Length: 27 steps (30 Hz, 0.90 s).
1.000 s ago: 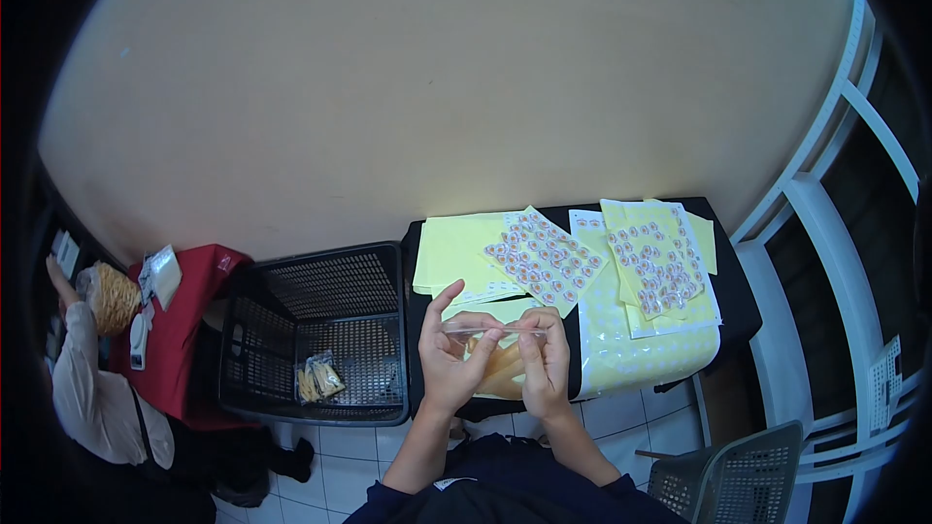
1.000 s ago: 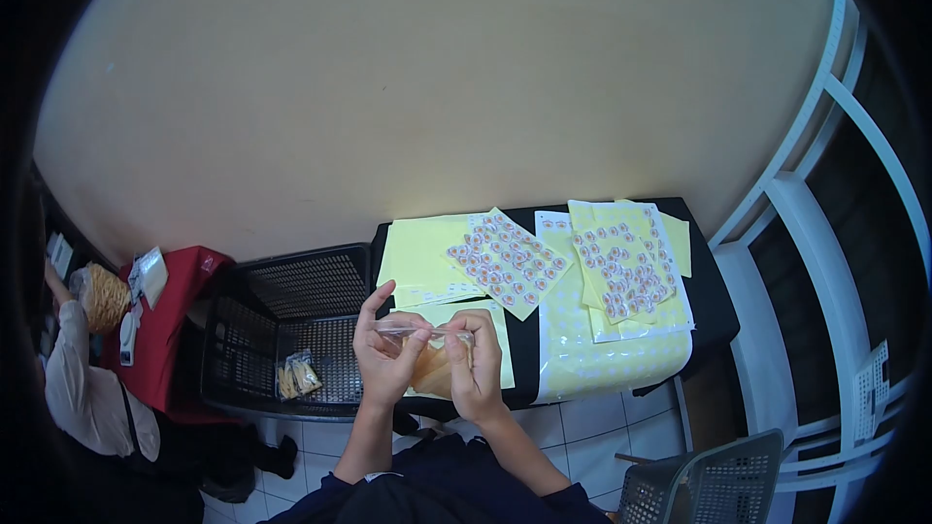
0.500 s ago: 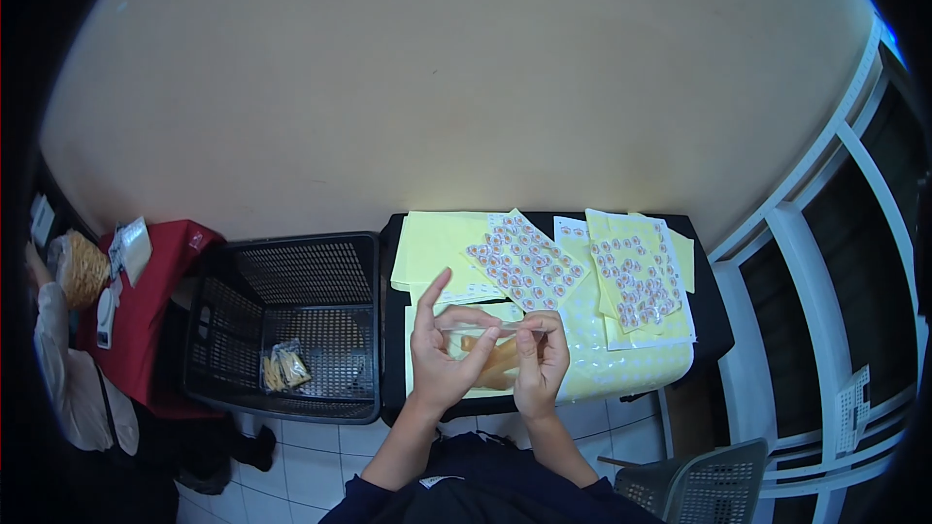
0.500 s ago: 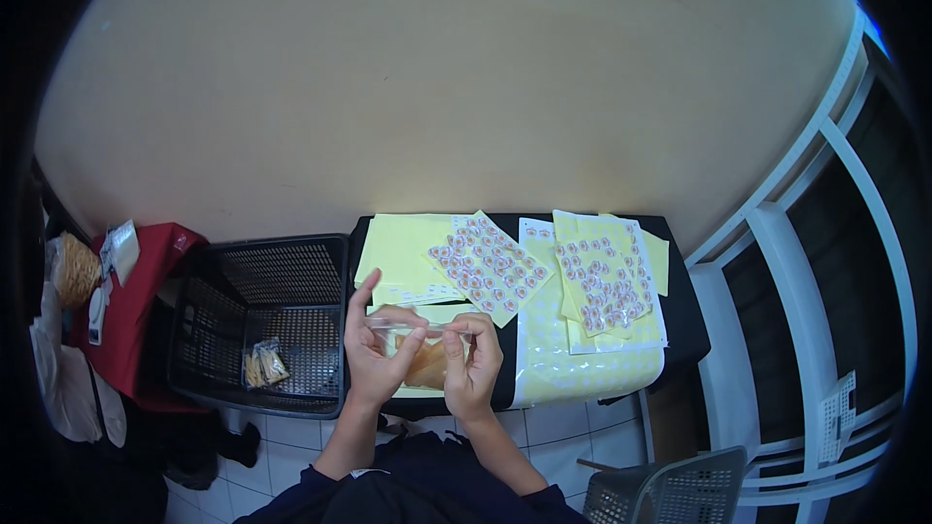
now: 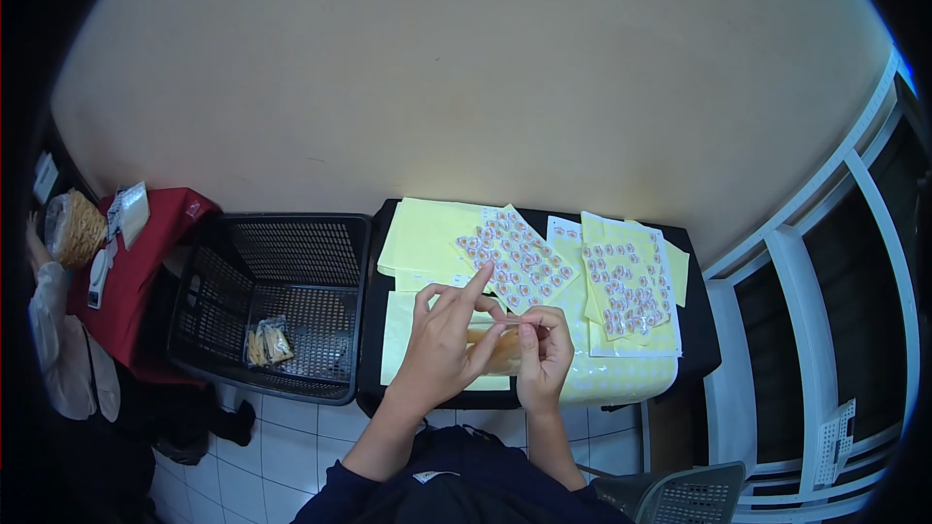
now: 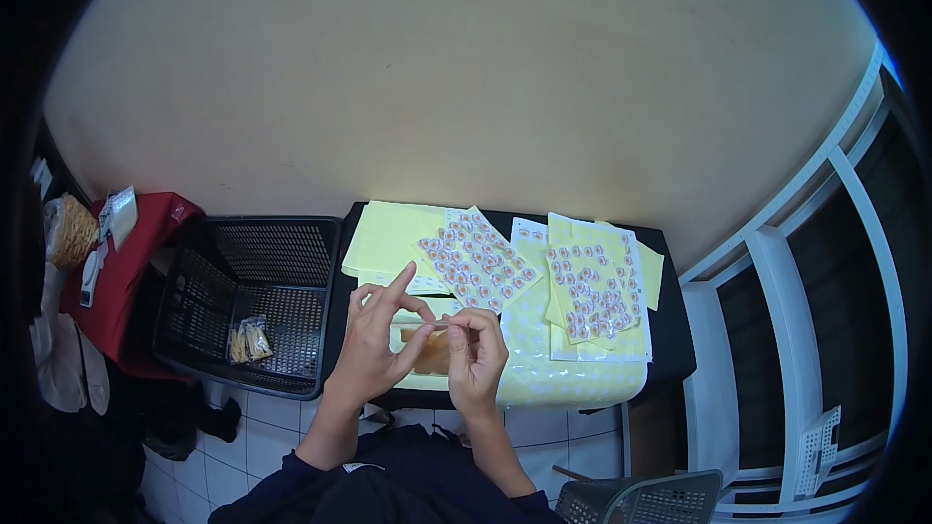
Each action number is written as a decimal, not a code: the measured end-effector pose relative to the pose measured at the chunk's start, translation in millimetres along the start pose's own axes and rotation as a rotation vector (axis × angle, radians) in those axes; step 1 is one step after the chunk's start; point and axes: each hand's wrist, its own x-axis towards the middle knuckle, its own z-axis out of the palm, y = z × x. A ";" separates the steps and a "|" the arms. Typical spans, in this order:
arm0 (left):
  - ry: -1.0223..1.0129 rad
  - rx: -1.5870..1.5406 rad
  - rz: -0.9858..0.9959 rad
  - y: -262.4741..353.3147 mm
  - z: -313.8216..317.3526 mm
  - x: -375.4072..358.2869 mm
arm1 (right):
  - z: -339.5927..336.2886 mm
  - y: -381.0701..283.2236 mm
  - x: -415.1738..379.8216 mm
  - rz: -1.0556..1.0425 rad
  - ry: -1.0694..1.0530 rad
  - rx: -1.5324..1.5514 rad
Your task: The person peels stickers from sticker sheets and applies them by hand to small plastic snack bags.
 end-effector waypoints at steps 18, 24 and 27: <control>0.011 -0.173 -0.171 -9.0 -12.1 -11.7 | 13.6 -0.8 -2.1 -0.115 -0.099 -0.207; -0.018 -0.109 -0.103 -24.8 -27.5 -9.9 | 24.3 -3.4 7.2 -0.116 -0.255 -0.184; -0.029 -0.177 -0.134 -30.0 -31.3 -7.6 | 26.0 -3.0 9.2 -0.093 -0.246 -0.217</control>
